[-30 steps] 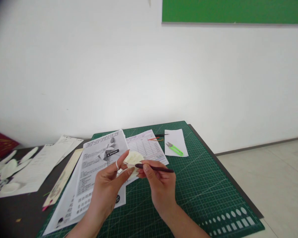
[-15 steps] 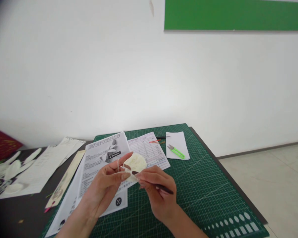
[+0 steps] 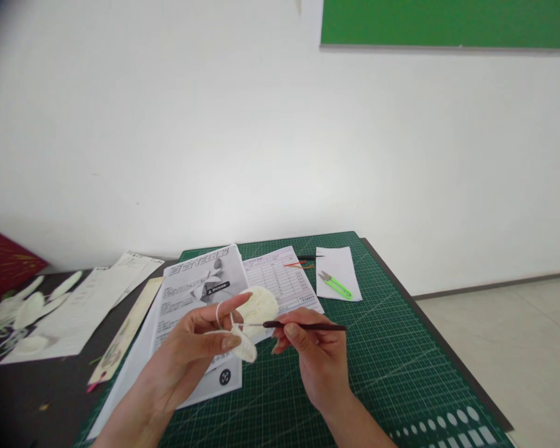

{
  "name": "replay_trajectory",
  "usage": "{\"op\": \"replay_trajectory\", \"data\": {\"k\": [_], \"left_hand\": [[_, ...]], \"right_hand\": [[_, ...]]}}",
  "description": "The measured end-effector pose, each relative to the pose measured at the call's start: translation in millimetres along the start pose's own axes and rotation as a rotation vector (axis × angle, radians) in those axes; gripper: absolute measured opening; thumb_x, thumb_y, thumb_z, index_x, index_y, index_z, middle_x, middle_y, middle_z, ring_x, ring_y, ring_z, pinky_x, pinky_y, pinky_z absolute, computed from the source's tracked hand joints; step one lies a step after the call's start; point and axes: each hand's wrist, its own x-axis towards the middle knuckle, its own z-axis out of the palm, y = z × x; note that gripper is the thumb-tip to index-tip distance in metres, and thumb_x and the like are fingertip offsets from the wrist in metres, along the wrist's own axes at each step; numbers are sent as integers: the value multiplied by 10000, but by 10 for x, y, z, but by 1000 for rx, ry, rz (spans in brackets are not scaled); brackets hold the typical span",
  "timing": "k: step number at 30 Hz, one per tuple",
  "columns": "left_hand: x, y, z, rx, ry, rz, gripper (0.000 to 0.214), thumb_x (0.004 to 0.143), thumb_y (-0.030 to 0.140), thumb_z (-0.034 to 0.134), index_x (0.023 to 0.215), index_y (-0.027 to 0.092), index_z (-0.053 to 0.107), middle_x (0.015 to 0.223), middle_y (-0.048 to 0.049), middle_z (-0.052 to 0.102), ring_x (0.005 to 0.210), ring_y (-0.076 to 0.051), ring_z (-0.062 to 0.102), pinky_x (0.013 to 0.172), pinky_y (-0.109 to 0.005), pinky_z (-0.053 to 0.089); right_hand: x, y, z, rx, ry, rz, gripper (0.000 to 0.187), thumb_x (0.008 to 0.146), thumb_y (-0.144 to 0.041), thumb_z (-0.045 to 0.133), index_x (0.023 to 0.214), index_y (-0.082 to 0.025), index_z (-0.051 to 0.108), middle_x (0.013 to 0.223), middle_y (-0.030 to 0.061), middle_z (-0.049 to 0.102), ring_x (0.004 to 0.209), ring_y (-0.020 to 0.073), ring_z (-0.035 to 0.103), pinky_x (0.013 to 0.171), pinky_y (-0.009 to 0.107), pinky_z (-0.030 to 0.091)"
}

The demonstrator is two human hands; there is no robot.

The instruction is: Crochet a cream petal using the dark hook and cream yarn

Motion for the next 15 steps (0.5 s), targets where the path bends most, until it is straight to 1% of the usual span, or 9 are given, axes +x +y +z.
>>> {"op": "replay_trajectory", "data": {"k": [2, 6, 11, 15], "left_hand": [[-7, 11, -5, 8, -27, -9, 443, 520, 156, 839, 954, 219, 775, 597, 43, 564, 638, -122, 501, 763, -283, 354], [-22, 35, -20, 18, -68, -15, 320, 515, 128, 823, 825, 202, 797, 601, 36, 554, 642, -116, 473, 699, -254, 346], [-38, 41, -45, -16, -106, -79, 454, 492, 93, 789, 938, 180, 778, 603, 40, 543, 592, -95, 428, 618, -227, 325], [-35, 51, -53, -27, -118, -129, 449, 464, 87, 768, 905, 166, 787, 569, 39, 539, 540, -82, 411, 582, -223, 303]], "right_hand": [[5, -14, 12, 13, -1, -1, 67, 742, -232, 748, 799, -200, 762, 649, 26, 720, 532, 124, 645, 472, 206, 561], [4, -30, 7, 33, -23, 8, 52, 746, -229, 747, 788, -201, 760, 666, 19, 714, 539, 119, 651, 477, 200, 561], [8, -39, -37, 32, -97, 10, 62, 767, -217, 730, 820, -203, 759, 701, 14, 700, 577, 116, 654, 513, 204, 567], [29, -72, -66, 19, -159, -11, 60, 781, -222, 719, 818, -196, 758, 709, 17, 687, 596, 118, 655, 523, 201, 562]]}}
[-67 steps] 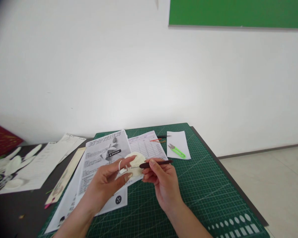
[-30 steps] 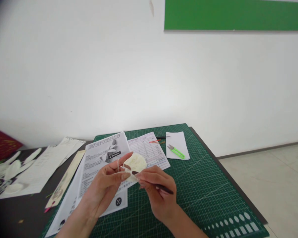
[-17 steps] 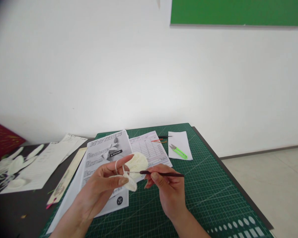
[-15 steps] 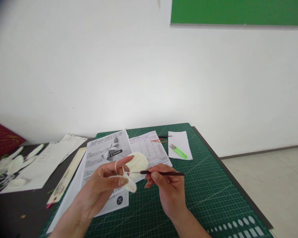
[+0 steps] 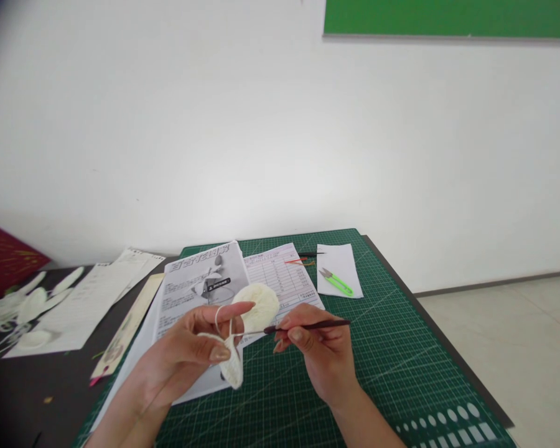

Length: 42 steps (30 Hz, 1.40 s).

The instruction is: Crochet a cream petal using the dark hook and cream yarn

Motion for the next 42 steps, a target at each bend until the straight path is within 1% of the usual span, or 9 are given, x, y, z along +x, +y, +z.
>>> {"op": "replay_trajectory", "data": {"k": [5, 14, 17, 19, 21, 23, 27, 33, 42], "left_hand": [[6, 16, 3, 8, -22, -51, 450, 438, 67, 737, 872, 169, 795, 532, 33, 550, 502, -74, 402, 535, -220, 258], [-14, -5, -40, 134, -90, -46, 370, 459, 125, 809, 809, 243, 803, 606, 24, 611, 477, -57, 398, 475, -213, 231], [7, -34, -32, 335, -84, 107, 347, 564, 164, 803, 884, 297, 789, 613, 29, 617, 534, -84, 468, 537, -216, 337], [36, -80, -13, 474, -32, 284, 353, 641, 169, 771, 958, 324, 768, 667, 23, 638, 674, -128, 546, 703, -252, 415], [72, -147, 14, 532, 48, 423, 372, 693, 165, 738, 1023, 335, 744, 753, 14, 661, 828, -166, 577, 895, -308, 391], [108, -218, 47, 520, 105, 488, 390, 718, 171, 717, 1069, 342, 722, 776, 12, 675, 856, -178, 587, 932, -328, 385], [163, -308, 107, 397, 181, 455, 390, 684, 179, 743, 1049, 317, 734, 887, -6, 725, 933, -211, 599, 933, -347, 398], [196, -312, 162, 168, 249, 289, 397, 604, 225, 816, 995, 261, 758, 773, 7, 712, 801, -172, 610, 819, -302, 446], [235, -189, 238, 217, 239, 233, 384, 627, 229, 808, 1007, 230, 752, 925, -34, 760, 875, -197, 624, 860, -314, 439]], "right_hand": [[27, -43, -12, -10, -38, 4, 66, 781, -237, 720, 812, -195, 760, 693, 23, 683, 584, 119, 656, 527, 201, 552], [37, -48, -19, 83, 82, 150, 110, 731, -272, 763, 735, -162, 749, 590, 19, 690, 469, 99, 644, 459, 161, 533], [73, 6, -28, 164, 148, 306, 146, 707, -282, 780, 700, -141, 742, 489, 9, 663, 382, 77, 588, 393, 142, 517], [105, 50, -26, 223, 214, 414, 164, 673, -276, 804, 699, -127, 740, 474, -1, 653, 355, 56, 553, 379, 129, 516], [128, 85, -13, 265, 273, 487, 189, 645, -264, 824, 717, -112, 740, 487, -3, 654, 366, 43, 547, 397, 119, 526], [136, 106, 10, 280, 308, 503, 208, 638, -261, 829, 740, -103, 741, 507, 1, 663, 391, 48, 567, 423, 122, 540], [118, 114, 68, 239, 337, 428, 213, 646, -270, 823, 762, -110, 741, 533, 12, 683, 421, 69, 596, 448, 147, 554], [106, 150, 124, 157, 358, 318, 200, 684, -317, 792, 758, -142, 730, 556, -4, 660, 463, 76, 572, 433, 155, 521], [137, 177, 102, 126, 420, 271, 221, 660, -353, 804, 740, -169, 711, 594, -21, 633, 518, 81, 546, 429, 168, 511]]}}
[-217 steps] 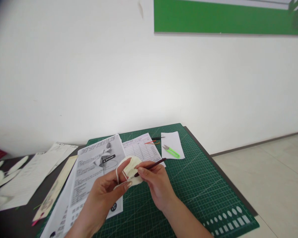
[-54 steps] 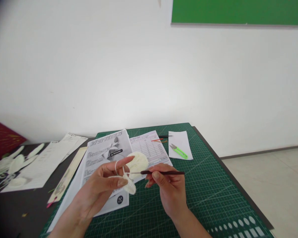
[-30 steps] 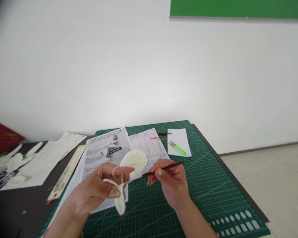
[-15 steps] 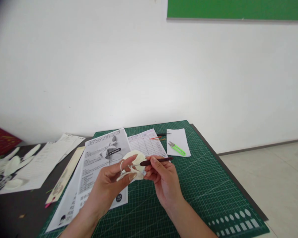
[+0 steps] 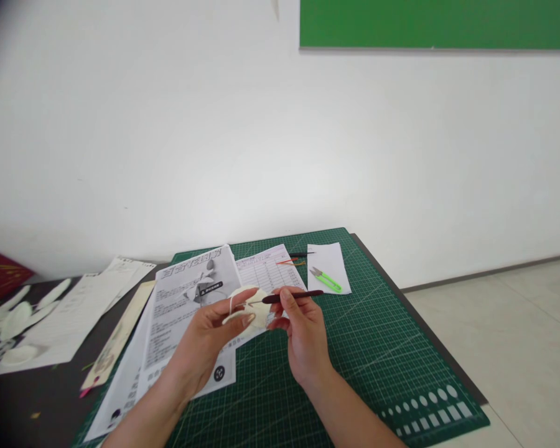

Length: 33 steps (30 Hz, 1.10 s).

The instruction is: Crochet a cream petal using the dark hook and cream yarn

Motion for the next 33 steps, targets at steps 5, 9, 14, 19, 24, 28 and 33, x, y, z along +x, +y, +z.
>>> {"op": "replay_trajectory", "data": {"k": [5, 9, 14, 19, 24, 28, 33], "left_hand": [[-8, 111, -7, 23, -39, 9, 325, 629, 206, 801, 953, 194, 769, 901, -49, 747, 847, -201, 616, 835, -318, 427], [4, 92, 28, -36, -13, -11, 420, 582, 146, 822, 993, 205, 757, 661, 31, 661, 680, -125, 568, 746, -266, 418], [68, -19, 60, -114, 21, 1, 493, 577, 150, 827, 1049, 255, 734, 606, 67, 589, 618, -81, 529, 726, -237, 412], [94, -13, 16, -215, -31, -109, 510, 547, 141, 842, 1042, 214, 740, 616, 32, 632, 605, -90, 537, 687, -235, 413], [42, 93, -56, -146, -90, -147, 435, 569, 157, 825, 997, 186, 756, 616, 16, 653, 608, -103, 534, 671, -243, 402], [22, 131, -100, 23, -136, -77, 455, 600, 191, 814, 1047, 187, 732, 576, 41, 615, 543, -90, 448, 580, -235, 347], [10, 187, -115, 168, -209, -3, 68, 650, 204, 784, 626, 164, 734, 636, 8, 641, 658, -132, 502, 626, -249, 354]], "right_hand": [[17, 14, -30, -28, -27, -7, 201, 658, -328, 805, 783, -195, 722, 648, -22, 671, 566, 91, 587, 493, 189, 534], [25, 37, -43, -94, -58, -40, 181, 627, -248, 825, 772, -184, 739, 738, 10, 721, 626, 116, 622, 533, 202, 517], [36, 48, -50, -241, -119, -100, 157, 707, -287, 764, 833, -193, 756, 878, 52, 747, 755, 172, 660, 628, 258, 530], [79, 47, -71, -282, -144, -109, 117, 682, -263, 773, 783, -206, 760, 720, 17, 739, 540, 131, 600, 464, 229, 461], [89, 23, -71, -253, -173, -108, 90, 652, -230, 785, 736, -202, 765, 756, 36, 759, 700, 191, 662, 630, 292, 511], [60, 18, -66, -240, -194, -117, 85, 650, -216, 782, 734, -215, 769, 755, 27, 763, 723, 198, 672, 689, 313, 517], [40, 25, -68, -242, -211, -116, 82, 654, -208, 779, 734, -218, 770, 766, 33, 768, 760, 212, 682, 747, 343, 520]]}}
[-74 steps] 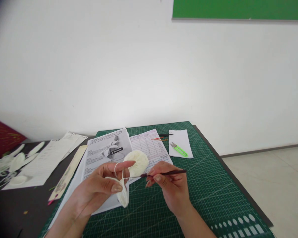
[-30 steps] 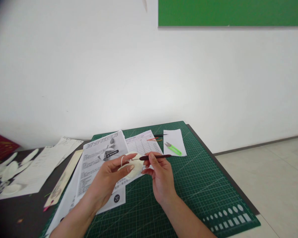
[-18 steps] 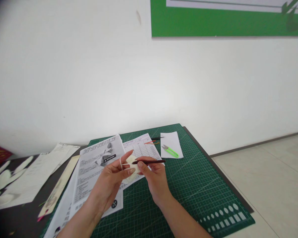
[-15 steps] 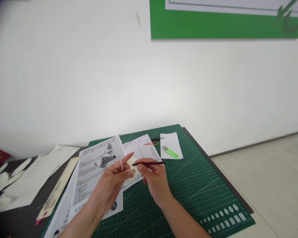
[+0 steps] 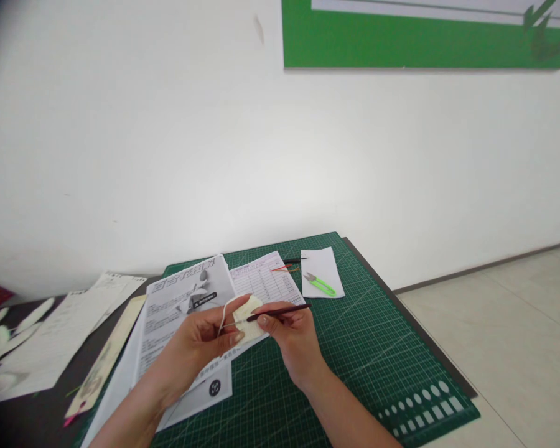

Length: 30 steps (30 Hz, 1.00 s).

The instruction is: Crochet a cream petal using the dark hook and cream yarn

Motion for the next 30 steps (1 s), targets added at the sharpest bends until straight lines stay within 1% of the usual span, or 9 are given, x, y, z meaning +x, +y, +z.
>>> {"op": "replay_trajectory", "data": {"k": [2, 5, 7, 10, 13, 17, 21, 26, 30], "left_hand": [[3, -13, 10, -23, -2, 2, 61, 649, 207, 789, 674, 169, 747, 685, 1, 658, 681, -136, 514, 646, -251, 364], [19, -91, 38, -92, 40, 4, 416, 648, 238, 796, 1057, 212, 723, 672, 26, 629, 630, -117, 493, 632, -251, 366], [29, -150, 51, -127, 77, 9, 545, 640, 255, 803, 1167, 234, 667, 717, 23, 634, 663, -122, 516, 659, -257, 379], [36, -191, 52, -152, 110, -10, 531, 615, 263, 820, 1129, 238, 692, 781, 5, 656, 729, -135, 548, 716, -268, 399], [31, -182, 49, -164, 119, -34, 509, 601, 261, 829, 1094, 216, 712, 754, -2, 661, 752, -144, 554, 735, -269, 402], [19, -172, 72, -187, 103, -36, 501, 615, 261, 821, 1101, 220, 708, 750, 1, 667, 716, -128, 548, 719, -264, 399], [13, -192, 93, -199, 139, -26, 504, 605, 238, 822, 1097, 228, 712, 670, 31, 619, 651, -105, 513, 657, -241, 381], [3, -207, 99, -162, 157, -19, 559, 575, 198, 815, 1122, 205, 701, 628, 45, 561, 608, -97, 479, 603, -228, 356], [-12, -223, 123, -104, 178, 4, 502, 610, 192, 760, 1108, 221, 711, 615, 47, 547, 562, -82, 434, 550, -214, 314]], "right_hand": [[1, 5, 0, 3, 9, -4, 95, 653, -215, 781, 747, -226, 770, 784, 31, 768, 780, 220, 685, 754, 355, 523], [2, 9, -1, 11, 34, -15, 106, 657, -220, 780, 762, -228, 768, 812, 34, 770, 803, 229, 687, 759, 366, 526], [-2, 9, -1, 11, 48, -22, 101, 663, -213, 776, 762, -229, 766, 794, 30, 770, 788, 222, 686, 759, 363, 525], [-15, 9, -4, 6, 52, -31, 107, 661, -199, 775, 760, -239, 766, 775, 19, 768, 770, 212, 682, 755, 355, 521], [-30, 6, -6, -9, 22, -53, 116, 668, -198, 769, 774, -245, 769, 780, 24, 763, 785, 221, 676, 768, 373, 515], [-40, -11, 0, -42, -9, -81, 113, 693, -191, 751, 786, -254, 768, 744, 9, 740, 759, 202, 652, 735, 349, 499], [-30, -24, 13, -54, -8, -88, 57, 699, -214, 750, 752, -231, 764, 747, 7, 708, 752, 182, 614, 702, 310, 471], [-3, 16, 11, 136, 41, 73, 105, 630, -250, 802, 715, -199, 769, 718, 19, 728, 784, 173, 622, 795, 292, 460], [8, 48, -1, 181, 68, 146, 103, 639, -261, 793, 721, -201, 774, 655, 6, 714, 647, 123, 598, 669, 240, 472]]}}
